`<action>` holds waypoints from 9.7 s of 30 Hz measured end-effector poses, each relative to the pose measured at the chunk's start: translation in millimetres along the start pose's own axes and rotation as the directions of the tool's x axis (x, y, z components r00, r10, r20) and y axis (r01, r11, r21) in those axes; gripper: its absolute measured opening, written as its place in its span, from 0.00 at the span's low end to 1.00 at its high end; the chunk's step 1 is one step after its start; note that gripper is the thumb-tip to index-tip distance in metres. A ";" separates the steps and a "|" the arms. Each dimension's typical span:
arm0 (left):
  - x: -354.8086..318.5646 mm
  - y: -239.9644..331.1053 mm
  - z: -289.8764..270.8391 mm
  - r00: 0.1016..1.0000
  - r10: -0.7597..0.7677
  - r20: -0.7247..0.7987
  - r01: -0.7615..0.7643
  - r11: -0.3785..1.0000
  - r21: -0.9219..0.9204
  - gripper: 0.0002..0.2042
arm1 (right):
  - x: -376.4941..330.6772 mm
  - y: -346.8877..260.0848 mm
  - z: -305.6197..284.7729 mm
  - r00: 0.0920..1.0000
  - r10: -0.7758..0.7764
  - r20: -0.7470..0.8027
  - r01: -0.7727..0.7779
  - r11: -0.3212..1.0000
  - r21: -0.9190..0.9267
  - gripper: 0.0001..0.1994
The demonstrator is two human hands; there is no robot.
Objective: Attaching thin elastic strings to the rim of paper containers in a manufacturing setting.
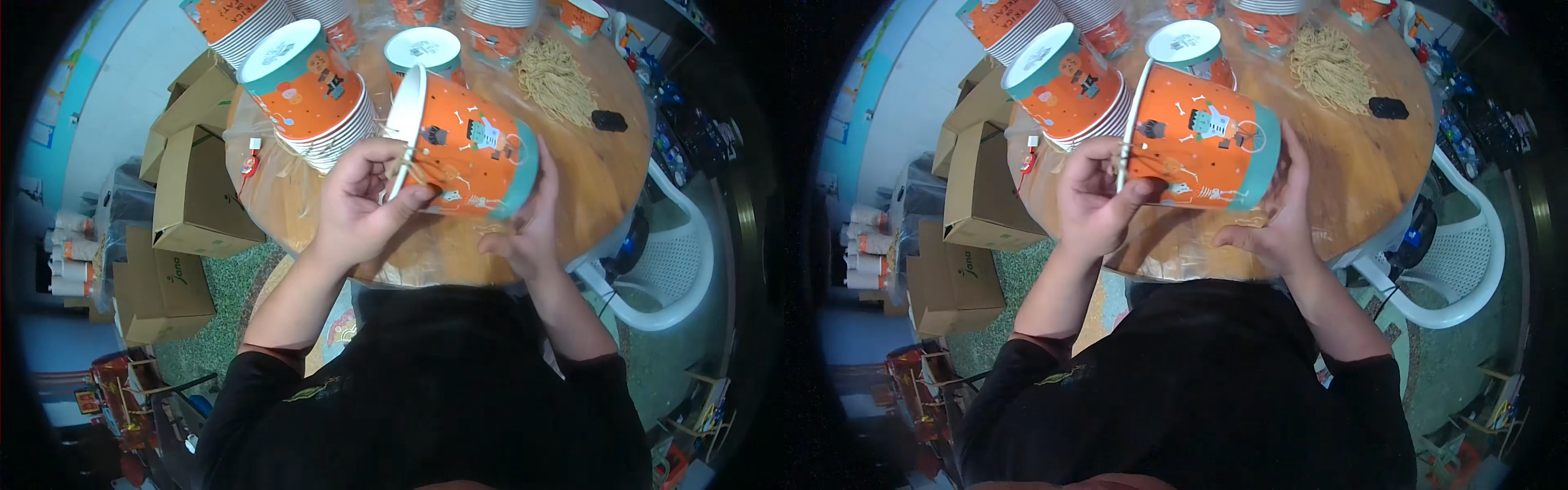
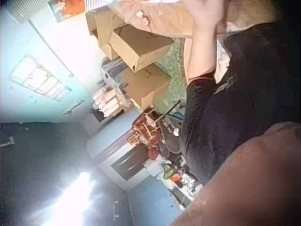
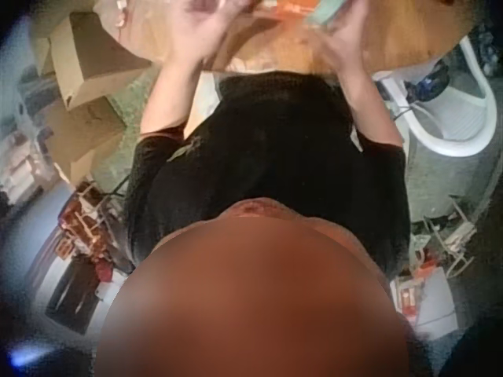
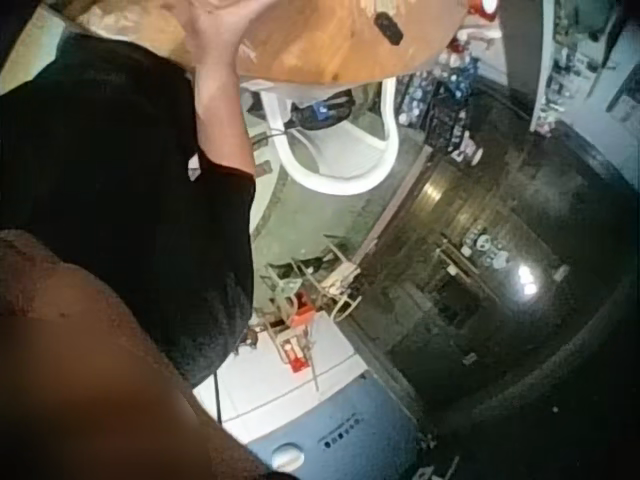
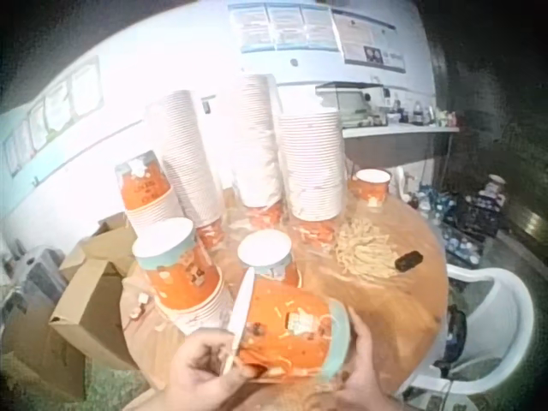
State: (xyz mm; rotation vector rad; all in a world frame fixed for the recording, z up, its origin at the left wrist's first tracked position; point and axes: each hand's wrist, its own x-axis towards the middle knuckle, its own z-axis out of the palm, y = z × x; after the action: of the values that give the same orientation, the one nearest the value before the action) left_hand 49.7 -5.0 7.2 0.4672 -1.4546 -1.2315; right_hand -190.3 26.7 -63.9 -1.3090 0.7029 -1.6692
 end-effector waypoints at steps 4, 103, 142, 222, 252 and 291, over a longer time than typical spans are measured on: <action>11.8 4.6 -15.9 0.997 0.069 -0.030 -0.073 0.975 -0.212 0.15 | 38.5 -5.2 20.0 0.994 -0.091 0.052 0.091 0.996 -0.001 0.75; 158.6 -93.1 -9.3 0.937 0.156 0.313 -0.257 -0.298 0.919 0.05 | 71.7 0.8 -64.5 0.876 0.460 -0.145 -0.211 0.635 0.743 0.48; 17.2 5.9 30.5 0.845 -0.094 0.526 -0.467 0.350 0.812 0.16 | -27.9 43.1 -17.1 0.992 -0.109 -0.065 0.024 0.663 -0.749 0.69; -82.6 -25.8 42.3 0.866 -0.488 -0.110 0.412 0.821 -0.394 0.05 | -46.8 -35.4 36.0 0.990 0.118 0.079 -0.070 0.890 -0.450 0.05; -78.5 -30.4 24.4 0.929 -0.368 -0.031 0.367 0.930 -0.019 0.06 | -58.6 -40.6 36.7 0.870 0.477 0.127 -0.482 0.876 0.012 0.09; 28.4 -16.4 32.9 0.839 -0.410 0.358 -0.171 0.426 0.888 0.15 | -50.4 48.9 19.8 0.913 -0.226 -0.339 0.104 0.934 -0.343 0.06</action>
State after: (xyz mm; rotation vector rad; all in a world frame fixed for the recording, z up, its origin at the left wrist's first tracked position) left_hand 6.2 -20.7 12.0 1.0339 -2.6307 -0.5392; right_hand -154.1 50.6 -122.6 -1.3085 1.1547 -2.0388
